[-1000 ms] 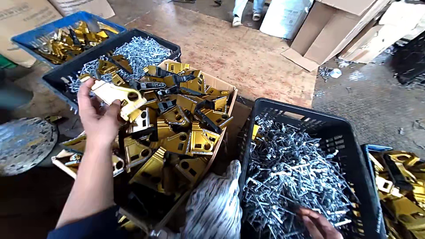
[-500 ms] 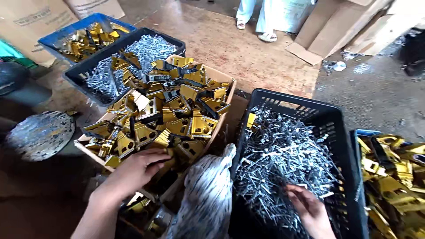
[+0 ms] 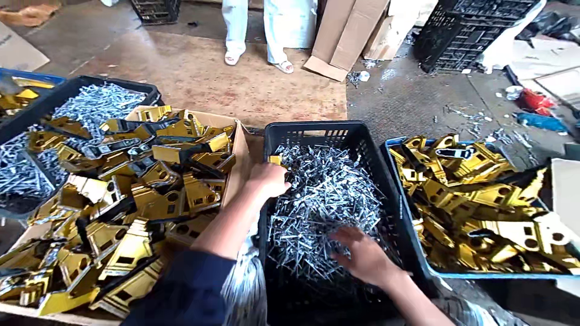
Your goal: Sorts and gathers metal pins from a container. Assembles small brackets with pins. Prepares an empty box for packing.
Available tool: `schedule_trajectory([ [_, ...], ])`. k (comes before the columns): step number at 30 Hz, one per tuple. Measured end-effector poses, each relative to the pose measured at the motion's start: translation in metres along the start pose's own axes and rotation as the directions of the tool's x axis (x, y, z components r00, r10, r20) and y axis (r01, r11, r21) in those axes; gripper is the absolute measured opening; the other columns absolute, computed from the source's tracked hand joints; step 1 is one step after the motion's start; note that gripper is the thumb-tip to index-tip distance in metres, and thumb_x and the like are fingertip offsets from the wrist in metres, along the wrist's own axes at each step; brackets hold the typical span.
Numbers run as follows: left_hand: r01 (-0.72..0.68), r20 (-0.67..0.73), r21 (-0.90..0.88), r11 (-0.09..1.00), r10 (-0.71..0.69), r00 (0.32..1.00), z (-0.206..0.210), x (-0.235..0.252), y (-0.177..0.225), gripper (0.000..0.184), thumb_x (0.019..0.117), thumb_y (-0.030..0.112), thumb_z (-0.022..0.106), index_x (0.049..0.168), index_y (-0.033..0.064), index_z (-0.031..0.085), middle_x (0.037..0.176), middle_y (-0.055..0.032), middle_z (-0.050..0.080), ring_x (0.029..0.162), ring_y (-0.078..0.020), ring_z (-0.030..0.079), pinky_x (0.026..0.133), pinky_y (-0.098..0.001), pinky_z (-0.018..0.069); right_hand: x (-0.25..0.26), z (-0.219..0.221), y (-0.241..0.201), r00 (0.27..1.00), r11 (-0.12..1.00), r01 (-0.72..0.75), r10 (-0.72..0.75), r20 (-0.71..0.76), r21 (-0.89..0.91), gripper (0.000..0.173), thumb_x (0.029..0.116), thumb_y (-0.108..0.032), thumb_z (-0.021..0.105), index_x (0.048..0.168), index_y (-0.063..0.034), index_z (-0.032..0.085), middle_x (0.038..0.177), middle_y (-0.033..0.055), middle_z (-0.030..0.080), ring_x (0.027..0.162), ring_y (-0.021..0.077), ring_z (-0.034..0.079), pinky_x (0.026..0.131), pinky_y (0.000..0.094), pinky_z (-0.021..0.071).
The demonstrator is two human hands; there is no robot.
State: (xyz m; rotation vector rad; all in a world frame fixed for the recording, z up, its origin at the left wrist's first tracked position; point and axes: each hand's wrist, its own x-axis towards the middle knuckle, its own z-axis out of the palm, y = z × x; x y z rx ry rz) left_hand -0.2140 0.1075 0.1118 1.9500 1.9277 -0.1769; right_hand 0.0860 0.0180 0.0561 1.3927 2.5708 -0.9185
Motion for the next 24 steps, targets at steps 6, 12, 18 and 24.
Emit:
schedule_trajectory([
  [6, 0.177, -0.137, 0.314, 0.933, -0.140, 0.981, 0.038, 0.110, -0.001, 0.048, 0.0836, 0.014, 0.076, 0.129, 0.0038, 0.067, 0.135, -0.0164, 0.063, 0.135, -0.0392, 0.049, 0.116, -0.0647, 0.0265, 0.004, 0.013, -0.012, 0.990, 0.992, -0.113, 0.117, 0.083, -0.053, 0.043, 0.0947, -0.029, 0.070, 0.132, -0.0090, 0.066, 0.137, 0.0194, 0.062, 0.132, 0.0411, 0.054, 0.104, 0.0617, 0.0466],
  [12, 0.204, -0.185, 0.369, 0.907, -0.143, 0.972, 0.055, 0.156, -0.034, 0.029, 0.0912, 0.004, 0.066, 0.119, 0.0051, 0.074, 0.146, -0.0153, 0.056, 0.150, -0.0373, 0.030, 0.121, -0.0687, 0.0071, 0.019, 0.016, -0.008, 0.994, 1.000, -0.017, 0.017, 0.110, 0.001, 0.032, 0.0961, -0.017, 0.068, 0.125, -0.0046, 0.068, 0.120, 0.0223, 0.069, 0.113, 0.0418, 0.067, 0.091, 0.0588, 0.0549],
  [18, 0.094, -0.230, 0.317, 0.944, -0.019, 0.973, 0.036, 0.154, -0.030, 0.027, 0.0967, 0.032, 0.066, 0.110, 0.0111, 0.077, 0.134, -0.0064, 0.066, 0.145, -0.0303, 0.041, 0.121, -0.0687, 0.0043, 0.029, 0.016, 0.001, 0.990, 0.995, 0.075, -0.067, 0.123, -0.059, 0.019, 0.0968, -0.006, 0.060, 0.109, -0.0032, 0.074, 0.109, 0.0213, 0.071, 0.102, 0.0418, 0.070, 0.081, 0.0597, 0.0565],
  [24, -0.165, -0.438, -0.781, 0.603, -0.340, 0.833, -0.015, 0.095, -0.009, 0.037, 0.1028, 0.028, 0.052, 0.113, -0.0019, 0.071, 0.120, -0.0133, 0.070, 0.116, -0.0233, 0.063, 0.104, -0.0488, 0.0465, 0.021, -0.003, 0.016, 0.976, 0.974, 0.174, -0.150, -0.159, 0.148, 0.018, 0.0973, -0.020, 0.066, 0.101, -0.0084, 0.080, 0.104, 0.0155, 0.075, 0.100, 0.0345, 0.072, 0.087, 0.0566, 0.0578],
])
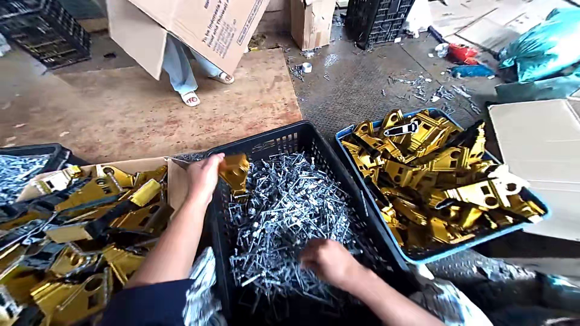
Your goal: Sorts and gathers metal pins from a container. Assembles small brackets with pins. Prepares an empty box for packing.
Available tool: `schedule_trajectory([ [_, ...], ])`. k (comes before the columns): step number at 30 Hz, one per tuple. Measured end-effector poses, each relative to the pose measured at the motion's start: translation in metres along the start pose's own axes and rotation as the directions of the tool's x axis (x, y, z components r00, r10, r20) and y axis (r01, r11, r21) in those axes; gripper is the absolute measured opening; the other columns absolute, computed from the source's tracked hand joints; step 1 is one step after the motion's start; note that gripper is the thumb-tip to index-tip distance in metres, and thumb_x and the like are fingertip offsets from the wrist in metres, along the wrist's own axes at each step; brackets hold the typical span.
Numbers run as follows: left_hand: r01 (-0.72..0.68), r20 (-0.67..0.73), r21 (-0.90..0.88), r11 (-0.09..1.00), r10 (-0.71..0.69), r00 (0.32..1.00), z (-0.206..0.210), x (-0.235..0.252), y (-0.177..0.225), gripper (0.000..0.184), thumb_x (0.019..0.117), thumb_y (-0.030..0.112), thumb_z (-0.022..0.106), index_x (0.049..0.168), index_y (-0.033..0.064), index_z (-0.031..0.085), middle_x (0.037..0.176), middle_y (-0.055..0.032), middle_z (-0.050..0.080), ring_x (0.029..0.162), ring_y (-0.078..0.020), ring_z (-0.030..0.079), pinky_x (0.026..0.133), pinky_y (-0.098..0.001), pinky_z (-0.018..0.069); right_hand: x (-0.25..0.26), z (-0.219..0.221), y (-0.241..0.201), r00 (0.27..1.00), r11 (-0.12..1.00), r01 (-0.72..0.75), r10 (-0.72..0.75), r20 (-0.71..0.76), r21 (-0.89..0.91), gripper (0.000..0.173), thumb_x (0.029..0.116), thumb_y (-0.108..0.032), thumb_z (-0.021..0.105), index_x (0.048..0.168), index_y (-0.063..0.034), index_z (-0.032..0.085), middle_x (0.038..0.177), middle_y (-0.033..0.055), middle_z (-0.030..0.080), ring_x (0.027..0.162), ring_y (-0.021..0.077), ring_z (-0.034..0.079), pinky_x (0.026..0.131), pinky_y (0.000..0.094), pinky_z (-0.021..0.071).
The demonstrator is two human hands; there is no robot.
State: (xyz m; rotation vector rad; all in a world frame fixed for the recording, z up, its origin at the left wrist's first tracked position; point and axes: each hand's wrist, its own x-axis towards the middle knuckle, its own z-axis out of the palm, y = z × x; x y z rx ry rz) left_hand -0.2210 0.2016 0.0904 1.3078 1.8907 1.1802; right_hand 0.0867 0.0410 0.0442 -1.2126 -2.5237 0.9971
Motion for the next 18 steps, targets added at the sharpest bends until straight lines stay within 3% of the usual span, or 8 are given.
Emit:
schedule_trajectory([
  [2, 0.124, 0.018, -0.483, 0.867, -0.132, 0.991, -0.014, -0.026, 0.032, 0.034, 0.1043, 0.029, 0.038, 0.118, 0.0065, 0.059, 0.112, -0.0074, 0.067, 0.104, -0.0192, 0.065, 0.090, -0.0423, 0.0544, -0.002, -0.011, 0.003, 0.987, 0.995, 0.041, -0.025, -0.161, 0.096, 0.016, 0.0934, -0.019, 0.071, 0.099, -0.0076, 0.081, 0.101, 0.0142, 0.074, 0.098, 0.0288, 0.072, 0.089, 0.0493, 0.0585],
  [4, 0.166, 0.095, -0.760, 0.629, -0.145, 0.985, -0.033, -0.055, 0.056, 0.043, 0.1082, 0.042, 0.025, 0.124, 0.0149, 0.053, 0.116, -0.0083, 0.067, 0.107, -0.0250, 0.066, 0.089, -0.0486, 0.0555, -0.005, -0.020, 0.002, 0.976, 0.974, 0.010, 0.040, -0.215, 0.227, 0.018, 0.0929, -0.020, 0.072, 0.100, -0.0053, 0.080, 0.101, 0.0115, 0.076, 0.093, 0.0210, 0.072, 0.088, 0.0421, 0.0586],
  [6, 0.178, 0.113, -0.869, 0.461, -0.164, 0.980, -0.047, -0.088, 0.068, 0.039, 0.1068, 0.052, 0.029, 0.111, 0.0217, 0.054, 0.103, -0.0027, 0.067, 0.098, -0.0208, 0.068, 0.086, -0.0475, 0.0568, -0.010, -0.021, 0.000, 0.969, 0.941, -0.045, 0.122, -0.214, 0.334, 0.020, 0.0940, -0.023, 0.072, 0.102, -0.0065, 0.080, 0.099, 0.0067, 0.077, 0.086, 0.0124, 0.071, 0.084, 0.0354, 0.0586],
  [9, 0.206, 0.138, -0.926, 0.316, -0.224, 0.965, -0.059, -0.133, 0.065, 0.056, 0.1009, 0.071, 0.028, 0.089, 0.0242, 0.056, 0.081, 0.0036, 0.061, 0.085, -0.0164, 0.066, 0.092, -0.0527, 0.0537, -0.021, -0.020, -0.006, 0.954, 0.925, -0.063, 0.166, -0.249, 0.374, 0.019, 0.0938, -0.024, 0.071, 0.101, -0.0094, 0.081, 0.092, 0.0014, 0.077, 0.080, 0.0046, 0.070, 0.078, 0.0292, 0.0586],
  [12, 0.286, 0.193, -0.898, 0.335, -0.284, 0.939, -0.060, -0.172, 0.052, 0.068, 0.0952, 0.080, 0.025, 0.102, 0.0204, 0.057, 0.084, 0.0007, 0.062, 0.081, -0.0169, 0.067, 0.082, -0.0466, 0.0591, -0.035, -0.028, -0.014, 0.931, 0.905, -0.028, 0.178, -0.318, 0.425, 0.018, 0.0944, -0.023, 0.070, 0.100, -0.0089, 0.080, 0.086, -0.0028, 0.076, 0.071, -0.0014, 0.065, 0.069, 0.0214, 0.0561],
  [15, 0.322, 0.244, -0.814, 0.483, -0.218, 0.945, -0.053, -0.199, 0.038, 0.064, 0.1034, 0.065, 0.016, 0.117, 0.0145, 0.053, 0.089, -0.0018, 0.065, 0.073, -0.0128, 0.067, 0.062, -0.0292, 0.0591, -0.039, -0.038, -0.024, 0.881, 0.863, 0.057, 0.192, -0.431, 0.502, 0.015, 0.0943, -0.017, 0.068, 0.098, -0.0082, 0.079, 0.079, -0.0087, 0.072, 0.063, -0.0070, 0.059, 0.060, 0.0148, 0.0503],
  [16, 0.303, 0.234, -0.788, 0.536, -0.195, 0.953, -0.049, -0.205, 0.037, 0.058, 0.1073, 0.057, 0.018, 0.123, 0.0128, 0.053, 0.096, -0.0025, 0.068, 0.080, -0.0120, 0.069, 0.067, -0.0292, 0.0600, -0.037, -0.040, -0.027, 0.867, 0.867, 0.083, 0.180, -0.464, 0.491, 0.015, 0.0947, -0.017, 0.067, 0.098, -0.0079, 0.079, 0.080, -0.0091, 0.072, 0.065, -0.0077, 0.060, 0.061, 0.0143, 0.0506],
  [18, 0.233, 0.196, -0.693, 0.683, -0.132, 0.972, -0.042, -0.211, 0.029, 0.048, 0.1119, 0.037, 0.028, 0.139, 0.0047, 0.050, 0.121, -0.0069, 0.066, 0.109, -0.0125, 0.066, 0.093, -0.0337, 0.0565, -0.032, -0.039, -0.034, 0.822, 0.893, 0.147, 0.129, -0.554, 0.425, 0.016, 0.0965, -0.017, 0.066, 0.099, -0.0074, 0.078, 0.085, -0.0071, 0.074, 0.071, -0.0064, 0.064, 0.066, 0.0148, 0.0538],
])
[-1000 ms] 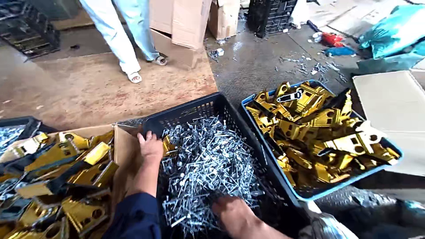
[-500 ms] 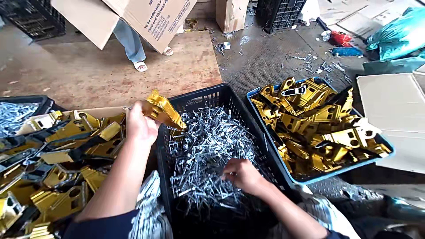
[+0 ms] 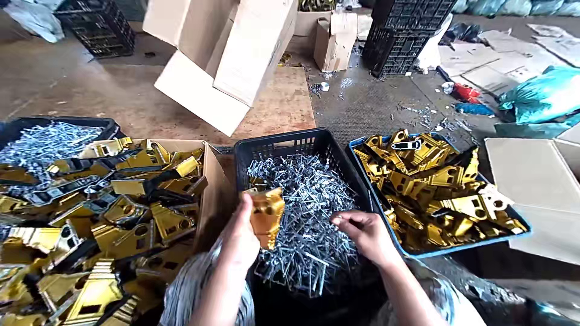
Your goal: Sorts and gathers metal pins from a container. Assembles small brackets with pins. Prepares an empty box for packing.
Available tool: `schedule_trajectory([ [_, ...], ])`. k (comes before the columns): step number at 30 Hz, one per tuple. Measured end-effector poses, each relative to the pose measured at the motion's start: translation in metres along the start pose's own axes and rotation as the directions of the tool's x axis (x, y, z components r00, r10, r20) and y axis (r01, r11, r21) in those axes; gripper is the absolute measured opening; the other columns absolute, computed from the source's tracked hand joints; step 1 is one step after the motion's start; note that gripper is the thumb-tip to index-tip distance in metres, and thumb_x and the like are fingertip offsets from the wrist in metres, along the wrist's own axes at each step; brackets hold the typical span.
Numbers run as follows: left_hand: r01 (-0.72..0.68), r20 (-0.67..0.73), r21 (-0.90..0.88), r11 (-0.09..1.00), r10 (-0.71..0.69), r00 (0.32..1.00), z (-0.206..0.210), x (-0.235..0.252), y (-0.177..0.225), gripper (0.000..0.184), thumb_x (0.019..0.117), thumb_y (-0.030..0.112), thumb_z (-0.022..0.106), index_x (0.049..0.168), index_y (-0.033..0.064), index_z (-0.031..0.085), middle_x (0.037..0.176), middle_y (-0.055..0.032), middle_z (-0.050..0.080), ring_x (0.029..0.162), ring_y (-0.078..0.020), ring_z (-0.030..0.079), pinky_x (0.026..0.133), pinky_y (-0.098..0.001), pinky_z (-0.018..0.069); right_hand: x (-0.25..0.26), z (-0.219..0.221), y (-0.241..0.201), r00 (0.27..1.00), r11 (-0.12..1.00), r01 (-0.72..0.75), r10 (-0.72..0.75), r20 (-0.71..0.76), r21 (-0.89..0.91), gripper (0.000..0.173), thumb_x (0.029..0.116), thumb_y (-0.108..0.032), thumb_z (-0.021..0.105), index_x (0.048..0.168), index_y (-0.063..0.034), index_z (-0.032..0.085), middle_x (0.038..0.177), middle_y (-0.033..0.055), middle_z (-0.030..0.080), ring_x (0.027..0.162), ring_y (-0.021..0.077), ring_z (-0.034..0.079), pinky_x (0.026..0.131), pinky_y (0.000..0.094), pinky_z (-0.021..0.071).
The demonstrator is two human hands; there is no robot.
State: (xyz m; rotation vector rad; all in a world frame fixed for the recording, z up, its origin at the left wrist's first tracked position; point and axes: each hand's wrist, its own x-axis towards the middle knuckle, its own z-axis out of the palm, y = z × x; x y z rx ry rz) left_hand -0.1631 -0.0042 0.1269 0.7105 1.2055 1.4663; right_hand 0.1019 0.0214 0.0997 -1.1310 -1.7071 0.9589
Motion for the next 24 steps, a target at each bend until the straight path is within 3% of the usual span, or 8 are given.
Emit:
schedule_trajectory([
  [2, -0.140, 0.036, 0.270, 0.953, 0.136, 0.990, -0.001, 0.006, -0.016, 0.037, 0.1097, 0.023, 0.042, 0.128, -0.0024, 0.060, 0.117, -0.0071, 0.068, 0.109, -0.0079, 0.064, 0.099, -0.0300, 0.0524, 0.000, 0.014, 0.001, 0.978, 0.988, 0.143, -0.149, -0.146, -0.049, 0.019, 0.0980, -0.019, 0.065, 0.100, -0.0052, 0.078, 0.089, -0.0026, 0.074, 0.073, -0.0038, 0.063, 0.066, 0.0153, 0.0535],
  [3, -0.196, 0.064, 0.395, 0.898, 0.186, 0.981, -0.001, 0.010, -0.024, 0.031, 0.1081, 0.022, 0.047, 0.117, 0.0000, 0.066, 0.103, -0.0034, 0.070, 0.098, -0.0048, 0.066, 0.091, -0.0278, 0.0549, -0.001, 0.021, 0.003, 0.948, 0.973, 0.219, -0.229, -0.219, -0.069, 0.021, 0.0990, -0.019, 0.063, 0.100, -0.0036, 0.077, 0.088, -0.0009, 0.073, 0.072, -0.0026, 0.062, 0.065, 0.0157, 0.0526],
  [5, -0.215, 0.150, 0.501, 0.838, 0.161, 0.975, 0.002, 0.010, -0.035, 0.032, 0.1078, 0.025, 0.047, 0.110, 0.0031, 0.069, 0.092, -0.0007, 0.069, 0.089, -0.0033, 0.066, 0.084, -0.0275, 0.0551, -0.002, 0.031, 0.007, 0.896, 0.938, 0.342, -0.344, -0.280, -0.060, 0.023, 0.1004, -0.020, 0.062, 0.100, -0.0028, 0.076, 0.082, -0.0022, 0.068, 0.070, -0.0034, 0.057, 0.062, 0.0144, 0.0481],
  [8, -0.139, 0.234, 0.491, 0.860, 0.024, 0.972, 0.010, -0.001, -0.043, 0.039, 0.1092, 0.027, 0.041, 0.118, 0.0004, 0.068, 0.103, -0.0048, 0.070, 0.099, -0.0044, 0.064, 0.093, -0.0289, 0.0521, -0.004, 0.044, 0.023, 0.894, 0.913, 0.397, -0.408, -0.186, -0.093, 0.024, 0.1006, -0.025, 0.063, 0.099, -0.0063, 0.078, 0.076, -0.0019, 0.068, 0.071, -0.0002, 0.057, 0.069, 0.0185, 0.0482],
  [11, -0.068, 0.223, 0.482, 0.874, -0.047, 0.974, 0.021, -0.005, -0.051, 0.040, 0.1103, 0.027, 0.039, 0.116, 0.0009, 0.068, 0.103, -0.0048, 0.069, 0.099, -0.0039, 0.063, 0.092, -0.0275, 0.0510, -0.006, 0.056, 0.034, 0.874, 0.891, 0.416, -0.447, -0.191, -0.179, 0.025, 0.1003, -0.028, 0.063, 0.098, -0.0085, 0.078, 0.070, 0.0003, 0.063, 0.069, 0.0048, 0.056, 0.069, 0.0214, 0.0472],
  [15, 0.023, 0.214, 0.344, 0.939, -0.102, 0.971, 0.023, 0.000, -0.049, 0.040, 0.1112, 0.026, 0.037, 0.119, 0.0013, 0.066, 0.108, -0.0041, 0.069, 0.104, -0.0033, 0.064, 0.095, -0.0256, 0.0523, -0.008, 0.060, 0.034, 0.888, 0.923, 0.384, -0.364, -0.282, 0.020, 0.020, 0.1034, -0.027, 0.061, 0.106, -0.0125, 0.075, 0.085, -0.0071, 0.068, 0.074, -0.0049, 0.057, 0.069, 0.0130, 0.0490],
  [20, -0.089, 0.375, 0.411, 0.907, -0.079, 0.924, 0.016, 0.001, -0.060, 0.031, 0.1036, 0.029, 0.055, 0.117, 0.0039, 0.066, 0.100, -0.0020, 0.071, 0.092, -0.0064, 0.069, 0.085, -0.0278, 0.0587, -0.009, 0.057, 0.042, 0.893, 0.932, 0.362, -0.352, -0.280, -0.014, 0.021, 0.1027, -0.026, 0.062, 0.105, -0.0094, 0.075, 0.082, -0.0053, 0.067, 0.073, -0.0042, 0.056, 0.068, 0.0133, 0.0476],
  [24, -0.241, 0.388, 0.457, 0.856, 0.051, 0.920, 0.018, -0.001, -0.067, 0.023, 0.1020, 0.025, 0.060, 0.109, 0.0044, 0.069, 0.089, 0.0014, 0.071, 0.082, -0.0011, 0.067, 0.077, -0.0200, 0.0564, -0.009, 0.056, 0.041, 0.893, 0.926, 0.373, -0.376, -0.248, -0.061, 0.022, 0.1022, -0.025, 0.062, 0.102, -0.0080, 0.075, 0.080, -0.0032, 0.065, 0.073, -0.0026, 0.057, 0.068, 0.0138, 0.0479],
])
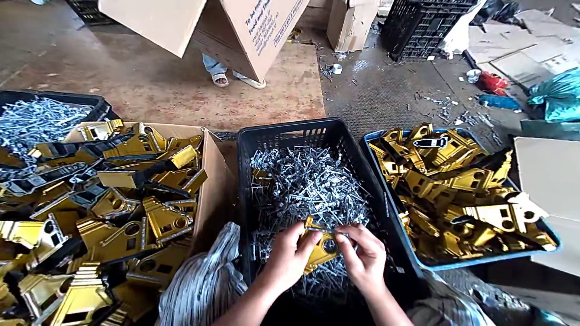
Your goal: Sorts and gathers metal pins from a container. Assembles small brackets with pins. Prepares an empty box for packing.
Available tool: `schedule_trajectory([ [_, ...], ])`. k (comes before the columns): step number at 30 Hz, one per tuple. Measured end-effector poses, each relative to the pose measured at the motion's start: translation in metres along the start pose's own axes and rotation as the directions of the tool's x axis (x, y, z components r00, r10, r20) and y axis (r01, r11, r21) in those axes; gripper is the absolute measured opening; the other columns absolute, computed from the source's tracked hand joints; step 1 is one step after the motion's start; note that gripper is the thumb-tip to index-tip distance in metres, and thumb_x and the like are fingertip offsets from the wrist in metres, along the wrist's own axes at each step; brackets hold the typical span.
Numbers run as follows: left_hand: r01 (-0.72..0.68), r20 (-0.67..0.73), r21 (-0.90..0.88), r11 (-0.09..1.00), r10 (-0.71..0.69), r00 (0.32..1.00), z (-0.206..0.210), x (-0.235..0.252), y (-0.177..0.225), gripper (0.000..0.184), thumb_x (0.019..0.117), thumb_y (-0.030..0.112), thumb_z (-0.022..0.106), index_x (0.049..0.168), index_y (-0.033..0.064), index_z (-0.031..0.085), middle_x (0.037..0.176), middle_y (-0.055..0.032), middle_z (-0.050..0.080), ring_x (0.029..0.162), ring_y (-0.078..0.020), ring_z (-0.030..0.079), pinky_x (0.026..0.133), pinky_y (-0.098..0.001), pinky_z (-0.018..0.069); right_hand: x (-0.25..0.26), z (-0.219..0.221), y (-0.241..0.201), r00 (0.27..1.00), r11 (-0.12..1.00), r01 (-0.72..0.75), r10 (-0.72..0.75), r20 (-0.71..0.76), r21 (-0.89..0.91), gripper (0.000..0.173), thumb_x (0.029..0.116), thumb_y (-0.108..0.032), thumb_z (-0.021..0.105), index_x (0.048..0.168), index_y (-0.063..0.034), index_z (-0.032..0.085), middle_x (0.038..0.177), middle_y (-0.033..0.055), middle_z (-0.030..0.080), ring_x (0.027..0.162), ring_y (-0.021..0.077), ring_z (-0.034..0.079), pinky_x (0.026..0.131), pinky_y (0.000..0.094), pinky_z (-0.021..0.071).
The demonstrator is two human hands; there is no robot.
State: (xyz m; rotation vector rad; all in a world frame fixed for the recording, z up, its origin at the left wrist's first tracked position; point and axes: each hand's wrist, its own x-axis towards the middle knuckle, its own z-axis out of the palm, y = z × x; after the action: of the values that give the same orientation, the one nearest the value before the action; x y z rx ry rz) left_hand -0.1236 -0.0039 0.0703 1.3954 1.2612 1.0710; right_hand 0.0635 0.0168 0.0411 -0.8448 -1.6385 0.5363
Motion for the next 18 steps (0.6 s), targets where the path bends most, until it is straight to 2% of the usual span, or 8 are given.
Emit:
schedule_trajectory([
  [2, -0.077, -0.031, 0.044, 0.996, 0.078, 0.996, 0.001, 0.000, -0.004, 0.024, 0.1044, 0.023, 0.055, 0.106, 0.0035, 0.070, 0.088, 0.0015, 0.070, 0.081, 0.0008, 0.065, 0.076, -0.0178, 0.0548, 0.001, -0.002, 0.001, 0.999, 0.996, 0.043, -0.041, 0.019, -0.075, 0.023, 0.1014, -0.026, 0.062, 0.100, -0.0074, 0.076, 0.077, -0.0009, 0.065, 0.073, 0.0008, 0.056, 0.069, 0.0163, 0.0473],
  [4, -0.083, -0.041, 0.056, 0.995, 0.086, 0.996, 0.001, -0.001, -0.003, 0.030, 0.1075, 0.023, 0.048, 0.102, 0.0036, 0.070, 0.083, 0.0021, 0.067, 0.078, 0.0013, 0.063, 0.073, -0.0170, 0.0530, 0.000, -0.003, 0.002, 0.995, 0.981, 0.101, -0.098, 0.030, -0.165, 0.025, 0.1019, -0.028, 0.061, 0.099, -0.0084, 0.076, 0.075, 0.0010, 0.064, 0.072, 0.0054, 0.057, 0.071, 0.0205, 0.0474],
  [9, 0.022, -0.032, -0.041, 0.999, -0.023, 0.999, -0.004, -0.002, 0.006, 0.030, 0.1076, 0.023, 0.046, 0.103, 0.0057, 0.070, 0.083, 0.0046, 0.068, 0.080, 0.0021, 0.065, 0.075, -0.0181, 0.0545, -0.001, -0.006, 0.000, 0.979, 0.922, 0.205, -0.189, 0.078, -0.328, 0.027, 0.1030, -0.032, 0.059, 0.101, -0.0125, 0.077, 0.072, 0.0026, 0.060, 0.072, 0.0124, 0.056, 0.072, 0.0264, 0.0449],
  [12, 0.001, -0.080, -0.062, 0.998, -0.006, 0.997, -0.005, -0.003, 0.007, 0.029, 0.1050, 0.021, 0.048, 0.103, 0.0049, 0.071, 0.086, 0.0047, 0.069, 0.083, 0.0022, 0.065, 0.078, -0.0188, 0.0542, 0.000, -0.009, -0.007, 0.984, 0.945, 0.146, -0.108, 0.141, -0.292, 0.031, 0.1050, -0.033, 0.054, 0.110, -0.0123, 0.077, 0.078, 0.0033, 0.063, 0.077, 0.0112, 0.057, 0.075, 0.0251, 0.0461],
  [15, -0.013, -0.116, -0.083, 0.996, 0.003, 0.993, -0.006, 0.000, 0.006, 0.026, 0.1043, 0.021, 0.050, 0.103, 0.0057, 0.071, 0.087, 0.0043, 0.070, 0.084, 0.0006, 0.066, 0.079, -0.0204, 0.0547, 0.001, -0.011, -0.014, 0.979, 0.975, 0.050, -0.005, 0.205, -0.215, 0.039, 0.1061, -0.025, 0.046, 0.125, -0.0053, 0.073, 0.086, 0.0052, 0.063, 0.082, 0.0056, 0.057, 0.078, 0.0177, 0.0475],
  [18, -0.035, -0.122, -0.098, 0.995, 0.023, 0.992, -0.007, 0.000, 0.005, 0.025, 0.1048, 0.020, 0.051, 0.102, 0.0056, 0.072, 0.087, 0.0035, 0.070, 0.083, -0.0008, 0.067, 0.078, -0.0206, 0.0557, 0.000, -0.012, -0.016, 0.979, 0.975, 0.031, 0.015, 0.204, -0.218, 0.037, 0.1046, -0.021, 0.048, 0.128, -0.0064, 0.072, 0.089, 0.0043, 0.063, 0.085, 0.0037, 0.057, 0.079, 0.0159, 0.0472],
])
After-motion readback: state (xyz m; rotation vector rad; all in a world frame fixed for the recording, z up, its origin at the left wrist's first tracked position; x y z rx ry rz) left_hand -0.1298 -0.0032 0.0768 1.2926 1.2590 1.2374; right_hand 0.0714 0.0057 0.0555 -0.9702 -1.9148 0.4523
